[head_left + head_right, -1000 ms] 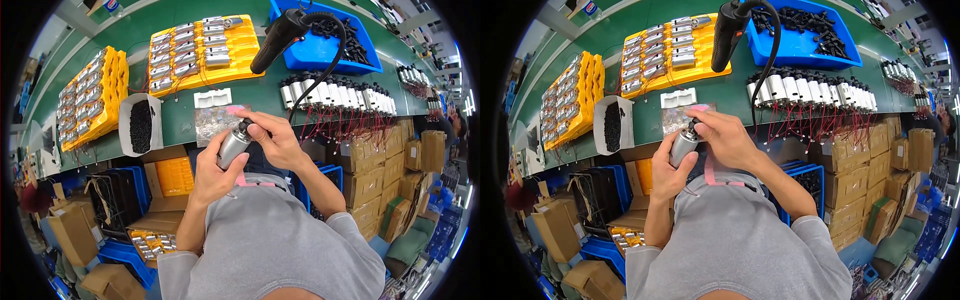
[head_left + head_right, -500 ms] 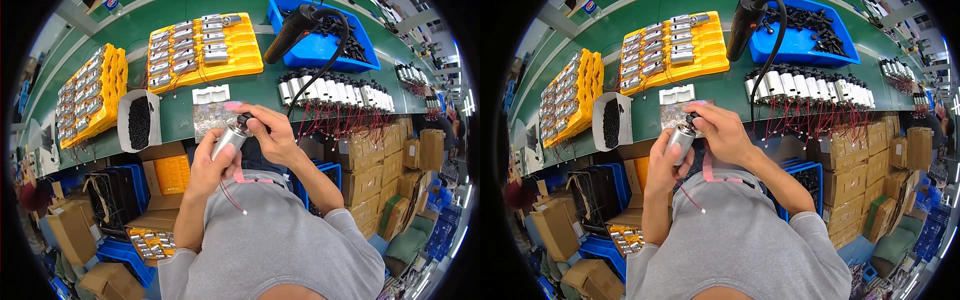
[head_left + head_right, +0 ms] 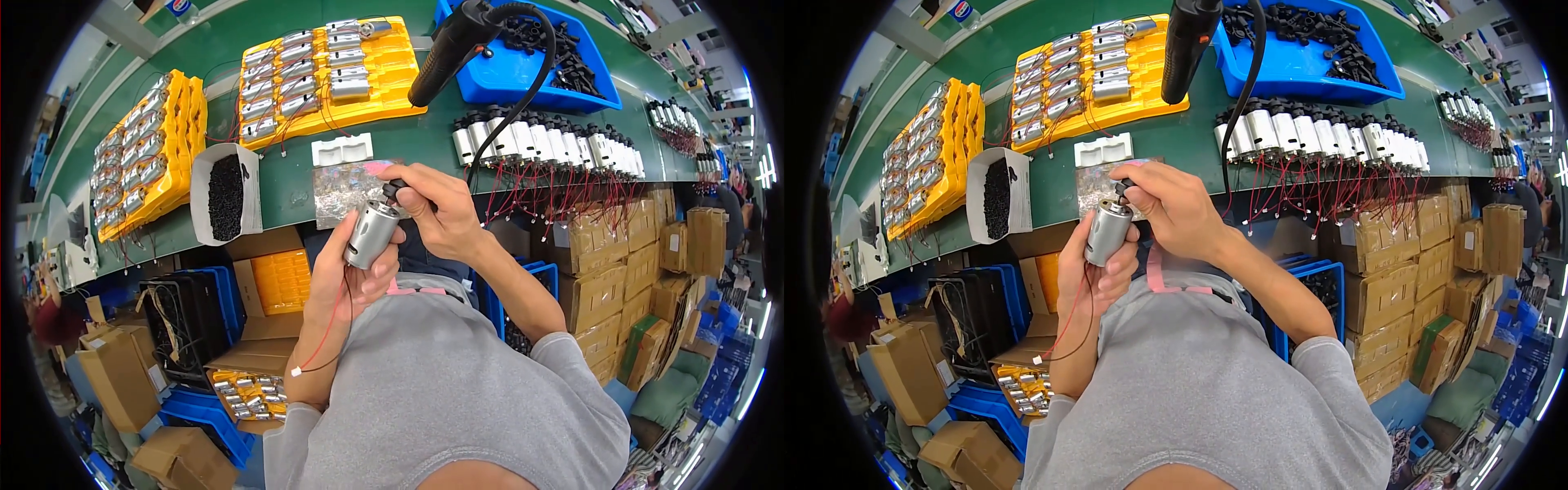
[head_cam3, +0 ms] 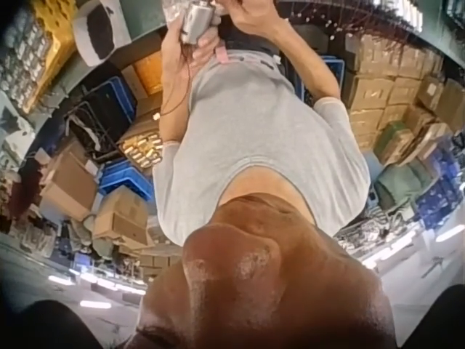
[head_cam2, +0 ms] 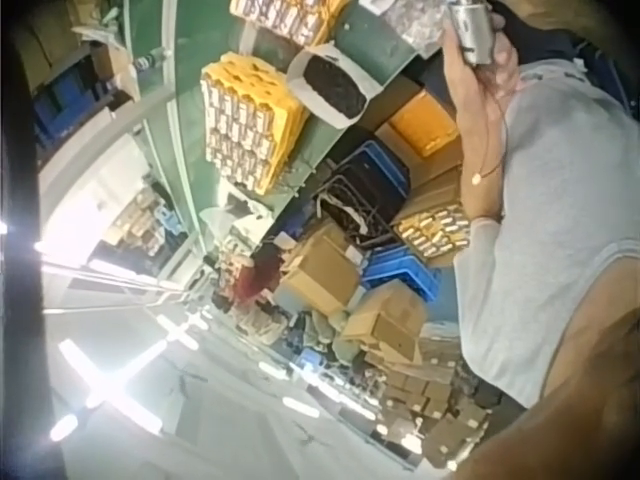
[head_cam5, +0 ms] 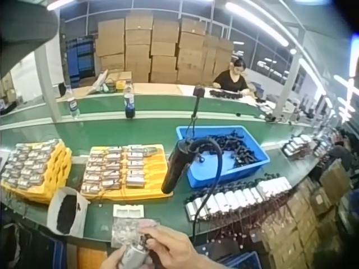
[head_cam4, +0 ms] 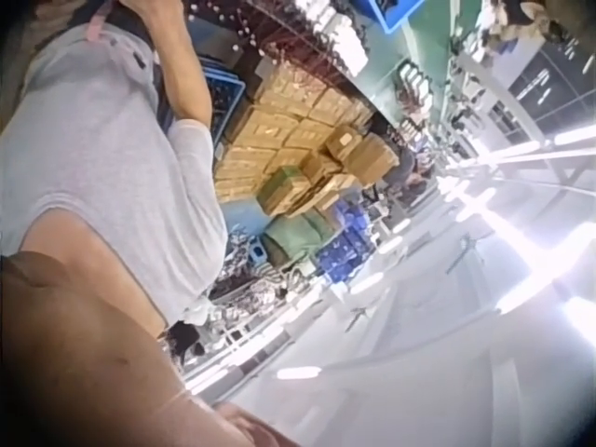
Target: Assembling small electric motors using an electric screwdriver and various components on a factory production line.
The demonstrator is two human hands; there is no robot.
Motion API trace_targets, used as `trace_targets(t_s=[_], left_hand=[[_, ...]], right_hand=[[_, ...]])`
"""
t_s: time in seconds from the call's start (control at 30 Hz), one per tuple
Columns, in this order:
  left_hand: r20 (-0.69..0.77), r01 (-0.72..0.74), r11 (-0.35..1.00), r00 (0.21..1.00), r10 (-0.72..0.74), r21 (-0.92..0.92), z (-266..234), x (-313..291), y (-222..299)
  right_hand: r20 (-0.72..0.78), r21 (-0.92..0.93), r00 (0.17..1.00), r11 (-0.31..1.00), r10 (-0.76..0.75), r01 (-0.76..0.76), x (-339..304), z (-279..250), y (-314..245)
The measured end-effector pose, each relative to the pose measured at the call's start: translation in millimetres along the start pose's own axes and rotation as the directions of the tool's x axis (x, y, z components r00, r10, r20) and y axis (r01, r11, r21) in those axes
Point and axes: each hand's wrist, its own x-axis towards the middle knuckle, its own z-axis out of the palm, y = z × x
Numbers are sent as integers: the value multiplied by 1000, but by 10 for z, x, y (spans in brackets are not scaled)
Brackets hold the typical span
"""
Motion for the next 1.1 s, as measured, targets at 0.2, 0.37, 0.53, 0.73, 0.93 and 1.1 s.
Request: trace_targets(t_s=[0.2,0.37,0.53,0.73,0.93,1.1], left_hand=[[126,69,995,990,-59,-77,-58,22,-21],[66,17,991,998,-8,-135,-39,14,25],[52,17,999,999,-15,-39,-20,2,47],[53,16,1000,998,-14,-24,-17,8,26],[16,37,999,999,-37,-29,-32,4,53],[-9,82,996,997,-82,-40,-150,25,40]], right_hand=[[-62,185,991,977,117,-104,-41,126,13],[-59,164,993,982,99,-89,-49,90,48],[-16,219,976,954,215,-207,-3,83,-34],[-44,121,996,990,80,-74,19,76,-2],[14,94,999,994,52,-54,49,23,5],[172,-186,983,979,-55,87,58,-46,-6]])
